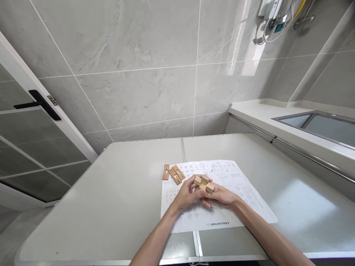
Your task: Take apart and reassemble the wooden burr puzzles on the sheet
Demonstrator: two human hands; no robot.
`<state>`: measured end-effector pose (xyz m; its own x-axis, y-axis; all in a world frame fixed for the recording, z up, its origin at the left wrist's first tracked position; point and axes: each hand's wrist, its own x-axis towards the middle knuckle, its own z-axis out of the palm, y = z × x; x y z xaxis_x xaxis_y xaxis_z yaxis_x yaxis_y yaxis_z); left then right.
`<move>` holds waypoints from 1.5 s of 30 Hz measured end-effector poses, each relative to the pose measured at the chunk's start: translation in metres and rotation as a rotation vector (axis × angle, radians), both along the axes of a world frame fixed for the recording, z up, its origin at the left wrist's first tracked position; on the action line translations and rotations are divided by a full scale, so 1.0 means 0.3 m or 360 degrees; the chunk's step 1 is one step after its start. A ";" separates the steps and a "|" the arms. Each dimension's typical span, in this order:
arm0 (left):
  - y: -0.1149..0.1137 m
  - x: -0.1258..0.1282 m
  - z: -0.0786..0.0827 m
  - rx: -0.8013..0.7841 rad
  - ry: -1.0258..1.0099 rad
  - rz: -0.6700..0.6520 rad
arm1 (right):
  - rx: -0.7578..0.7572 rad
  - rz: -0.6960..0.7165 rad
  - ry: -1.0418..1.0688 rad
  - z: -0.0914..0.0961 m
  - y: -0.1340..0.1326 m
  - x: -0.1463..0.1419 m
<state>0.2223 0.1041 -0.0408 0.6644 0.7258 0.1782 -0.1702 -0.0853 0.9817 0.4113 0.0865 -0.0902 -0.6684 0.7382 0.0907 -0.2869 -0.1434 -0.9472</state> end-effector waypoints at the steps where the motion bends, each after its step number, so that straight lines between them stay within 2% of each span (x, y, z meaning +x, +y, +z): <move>1: -0.001 0.000 0.003 -0.0002 -0.0007 0.0017 | 0.0047 -0.0031 -0.0056 0.004 0.001 -0.003; 8: 0.015 -0.004 -0.030 -0.0054 -0.0018 0.0044 | 0.0220 -0.0332 -0.0282 0.015 0.005 -0.026; 13: 0.017 -0.001 -0.043 -0.0054 -0.0044 0.0083 | 0.0247 -0.0479 -0.0403 0.024 -0.002 -0.036; 23: 0.003 0.027 -0.077 0.0394 0.0209 0.0740 | 0.0225 -0.0968 -0.0457 -0.002 0.018 -0.059; 29: -0.004 0.031 -0.064 0.0476 0.0214 0.0762 | 0.0203 -0.0918 -0.0408 -0.013 0.021 -0.052; 33: -0.008 0.030 -0.056 0.0432 0.0248 0.0725 | 0.0081 -0.0824 -0.0396 0.008 0.016 -0.043; 38: -0.008 0.029 -0.055 0.0380 0.0264 0.0687 | 0.0078 -0.0716 -0.0374 0.036 0.010 -0.032; 45: 0.001 0.029 -0.073 0.0361 0.0280 0.0705 | 0.0025 -0.0745 -0.0388 0.008 0.021 -0.028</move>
